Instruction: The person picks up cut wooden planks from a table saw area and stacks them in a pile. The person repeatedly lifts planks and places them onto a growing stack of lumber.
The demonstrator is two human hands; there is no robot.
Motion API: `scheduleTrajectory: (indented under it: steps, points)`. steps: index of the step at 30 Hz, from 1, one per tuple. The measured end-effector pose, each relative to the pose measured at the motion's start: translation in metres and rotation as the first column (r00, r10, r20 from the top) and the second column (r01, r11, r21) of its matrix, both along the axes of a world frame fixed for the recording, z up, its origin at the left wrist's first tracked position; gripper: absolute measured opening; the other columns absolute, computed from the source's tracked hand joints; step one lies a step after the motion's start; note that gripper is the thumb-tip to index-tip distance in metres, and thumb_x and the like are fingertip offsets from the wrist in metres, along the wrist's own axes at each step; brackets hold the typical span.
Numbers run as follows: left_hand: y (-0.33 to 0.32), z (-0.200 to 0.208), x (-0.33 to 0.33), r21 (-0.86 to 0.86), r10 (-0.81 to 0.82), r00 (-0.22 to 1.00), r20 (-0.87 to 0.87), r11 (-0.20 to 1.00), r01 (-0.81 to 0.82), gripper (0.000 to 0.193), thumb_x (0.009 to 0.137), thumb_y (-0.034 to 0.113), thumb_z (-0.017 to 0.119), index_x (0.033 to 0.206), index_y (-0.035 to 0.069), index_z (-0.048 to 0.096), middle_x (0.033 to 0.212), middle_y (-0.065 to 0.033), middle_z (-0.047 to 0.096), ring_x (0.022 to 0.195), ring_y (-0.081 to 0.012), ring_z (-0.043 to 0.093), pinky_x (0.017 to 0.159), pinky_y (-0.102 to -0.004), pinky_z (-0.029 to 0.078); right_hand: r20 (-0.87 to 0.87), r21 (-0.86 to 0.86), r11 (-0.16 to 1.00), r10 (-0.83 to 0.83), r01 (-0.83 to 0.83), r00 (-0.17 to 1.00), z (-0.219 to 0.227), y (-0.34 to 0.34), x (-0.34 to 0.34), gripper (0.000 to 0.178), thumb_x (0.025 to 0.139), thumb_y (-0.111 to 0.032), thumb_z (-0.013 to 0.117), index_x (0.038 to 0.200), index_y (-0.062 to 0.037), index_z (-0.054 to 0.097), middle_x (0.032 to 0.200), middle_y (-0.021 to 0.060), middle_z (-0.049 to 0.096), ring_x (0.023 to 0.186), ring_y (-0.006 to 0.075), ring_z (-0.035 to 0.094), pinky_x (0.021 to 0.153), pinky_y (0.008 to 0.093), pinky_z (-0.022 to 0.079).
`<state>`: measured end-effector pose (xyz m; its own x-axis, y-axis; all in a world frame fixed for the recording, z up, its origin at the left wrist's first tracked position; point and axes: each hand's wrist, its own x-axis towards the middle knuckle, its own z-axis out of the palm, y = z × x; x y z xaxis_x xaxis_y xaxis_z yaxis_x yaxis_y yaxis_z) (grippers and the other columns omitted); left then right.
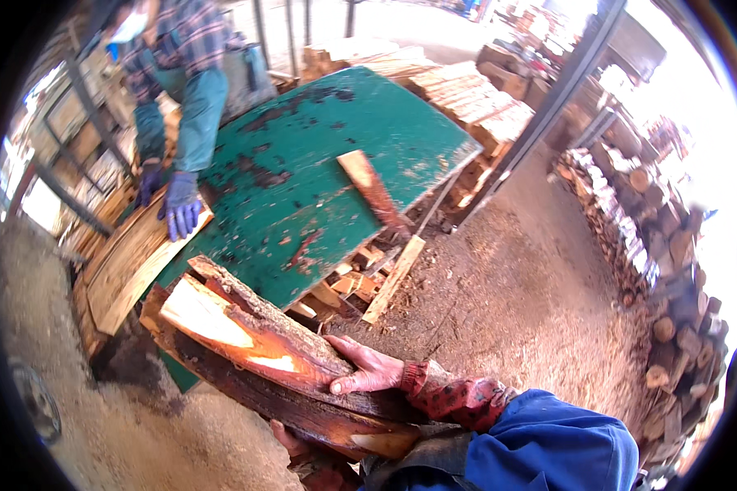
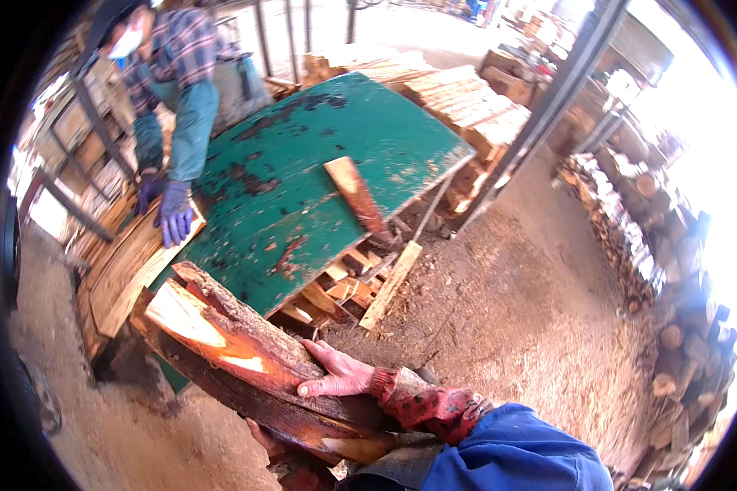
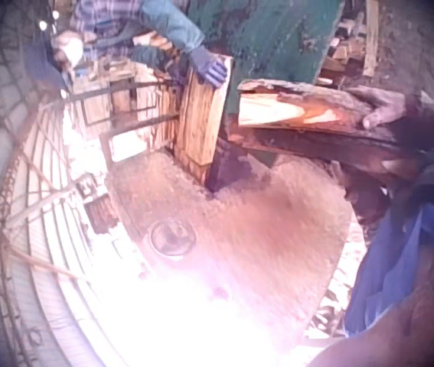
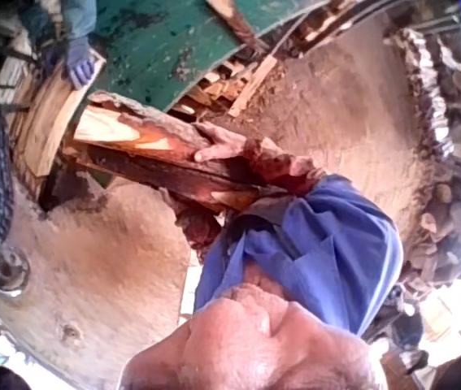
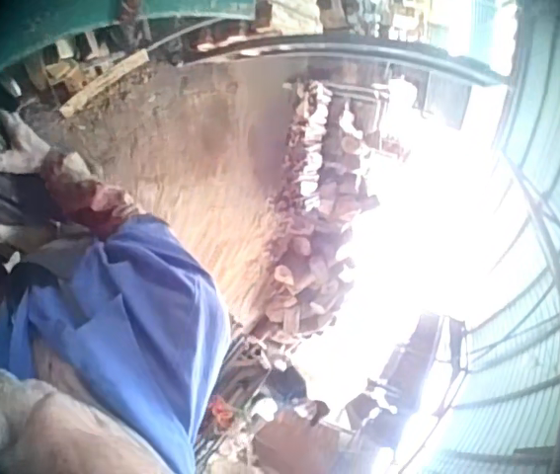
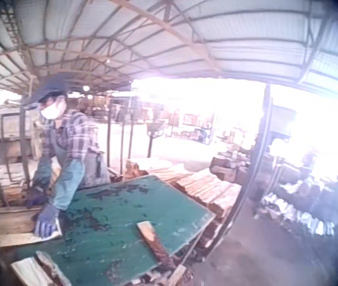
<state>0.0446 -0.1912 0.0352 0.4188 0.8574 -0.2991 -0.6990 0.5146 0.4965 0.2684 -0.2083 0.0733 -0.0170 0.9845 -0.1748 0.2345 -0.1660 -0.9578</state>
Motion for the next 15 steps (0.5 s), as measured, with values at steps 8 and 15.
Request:
scheduleTrajectory:
  steps: [8,15]
  points:
    - [-0.033,-0.17,0.048,0.111,-0.013,0.98,-0.198,0.993,0.035,0.067,0.092,0.05,0.046,0.14,0.005,0.034,0.144,-0.0176,0.037,0.126,-0.0294,0.042,0.102,-0.0456,0.04,-0.072,0.129,0.932,-0.331,0.338,0.941,0.037,-0.131,0.112,0.116,0.07,-0.068,0.069,0.144,0.0087,0.022,0.137,0.0269,0.036,0.133,0.0378,0.034,0.11,0.0425,0.029]
    - [-0.088,-0.072,0.223,0.099,-0.514,0.835,-0.195,0.837,0.538,0.063,0.093,0.044,0.047,0.134,-0.003,0.041,0.133,-0.0187,0.048,0.115,-0.0298,0.052,0.097,-0.0412,0.045,-0.175,0.127,0.808,-0.552,0.575,0.815,0.066,-0.264,0.225,0.115,0.071,-0.068,0.069,0.145,0.0072,0.022,0.137,0.024,0.036,0.133,0.0341,0.035,0.11,0.0407,0.028]
